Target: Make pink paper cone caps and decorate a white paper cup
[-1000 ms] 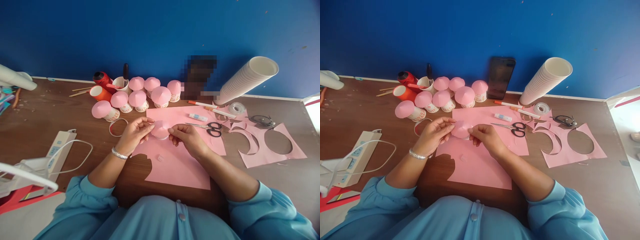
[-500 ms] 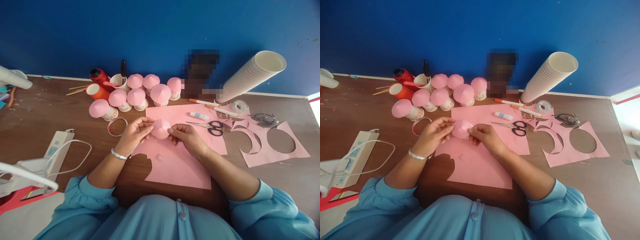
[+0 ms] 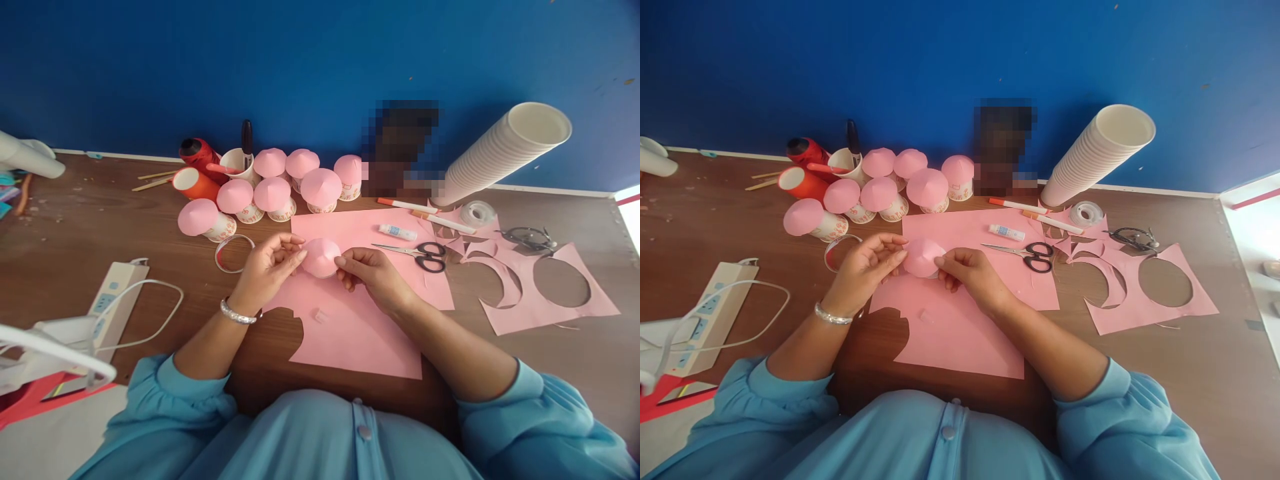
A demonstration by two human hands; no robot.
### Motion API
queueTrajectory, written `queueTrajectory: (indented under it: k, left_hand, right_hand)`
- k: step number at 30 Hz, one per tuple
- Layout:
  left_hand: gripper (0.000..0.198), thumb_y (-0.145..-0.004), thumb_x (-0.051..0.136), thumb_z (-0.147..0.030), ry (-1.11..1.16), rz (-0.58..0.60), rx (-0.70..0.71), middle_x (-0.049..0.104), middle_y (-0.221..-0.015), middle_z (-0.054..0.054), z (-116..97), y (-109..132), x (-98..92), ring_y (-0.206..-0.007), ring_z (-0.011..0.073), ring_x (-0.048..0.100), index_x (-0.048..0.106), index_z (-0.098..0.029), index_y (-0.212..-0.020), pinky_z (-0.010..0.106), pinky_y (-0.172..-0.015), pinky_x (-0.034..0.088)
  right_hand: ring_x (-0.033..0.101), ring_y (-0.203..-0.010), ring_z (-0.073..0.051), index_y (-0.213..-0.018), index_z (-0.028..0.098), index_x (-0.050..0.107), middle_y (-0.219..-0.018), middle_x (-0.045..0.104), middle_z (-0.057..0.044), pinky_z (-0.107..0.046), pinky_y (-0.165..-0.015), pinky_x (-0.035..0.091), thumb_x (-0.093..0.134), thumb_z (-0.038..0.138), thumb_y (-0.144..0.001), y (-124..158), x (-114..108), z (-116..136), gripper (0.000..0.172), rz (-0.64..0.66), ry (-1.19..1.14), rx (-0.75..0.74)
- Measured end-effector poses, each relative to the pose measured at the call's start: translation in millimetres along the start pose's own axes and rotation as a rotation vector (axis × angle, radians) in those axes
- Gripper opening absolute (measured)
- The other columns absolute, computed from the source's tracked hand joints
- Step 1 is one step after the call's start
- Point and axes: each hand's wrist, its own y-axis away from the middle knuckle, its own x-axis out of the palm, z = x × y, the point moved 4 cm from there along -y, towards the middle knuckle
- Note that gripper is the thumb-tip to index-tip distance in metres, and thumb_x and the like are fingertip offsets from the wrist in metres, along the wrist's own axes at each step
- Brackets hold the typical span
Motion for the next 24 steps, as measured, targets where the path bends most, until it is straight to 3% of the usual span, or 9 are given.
queueTrajectory:
  k: [4,7,14,24]
  left_hand:
    - [0.033,-0.092,0.072,-0.04,-0.281,-0.123,0.252,0.073,-0.113,0.008,-12.4,5.3,-2.4,-0.098,0.0192,0.069,0.068,-0.021,-0.119,0.031,-0.085,0.057]
    - [0.037,-0.096,0.067,-0.04,-0.308,-0.059,0.265,0.074,-0.125,0.01,-12.6,5.6,2.8,-0.11,0.0223,0.071,0.066,-0.021,-0.128,0.035,-0.096,0.056]
    - [0.038,-0.097,0.066,-0.043,-0.204,-0.033,0.162,0.077,-0.123,0.012,-5.1,3.0,6.2,-0.112,0.0241,0.072,0.066,-0.018,-0.126,0.035,-0.092,0.058]
    - [0.027,-0.092,0.072,-0.04,-0.156,-0.093,0.18,0.08,-0.107,0.009,-2.3,1.8,4.8,-0.099,0.0214,0.075,0.071,-0.019,-0.109,0.033,-0.089,0.059]
  right_hand:
    - [0.052,-0.052,-0.009,-0.065,0.018,0.065,-0.064,0.064,0.0,-0.026,-0.052,0.043,0.086,0.06,-0.072,0.2,0.8,0.9,0.047,-0.003,0.013,0.001]
    - [0.052,-0.052,-0.01,-0.065,0.018,0.065,-0.064,0.064,0.0,-0.026,-0.052,0.043,0.086,0.061,-0.072,0.5,0.8,1.5,0.048,-0.01,0.021,-0.003]
    - [0.053,-0.051,-0.01,-0.064,0.018,0.064,-0.063,0.063,0.001,-0.025,-0.05,0.042,0.087,0.06,-0.07,0.1,0.1,1.6,0.048,-0.025,0.016,0.0]
    - [0.053,-0.053,-0.011,-0.063,0.019,0.063,-0.062,0.062,0.0,-0.026,-0.05,0.043,0.085,0.063,-0.07,3.8,-1.2,5.7,0.049,-0.043,0.074,0.0]
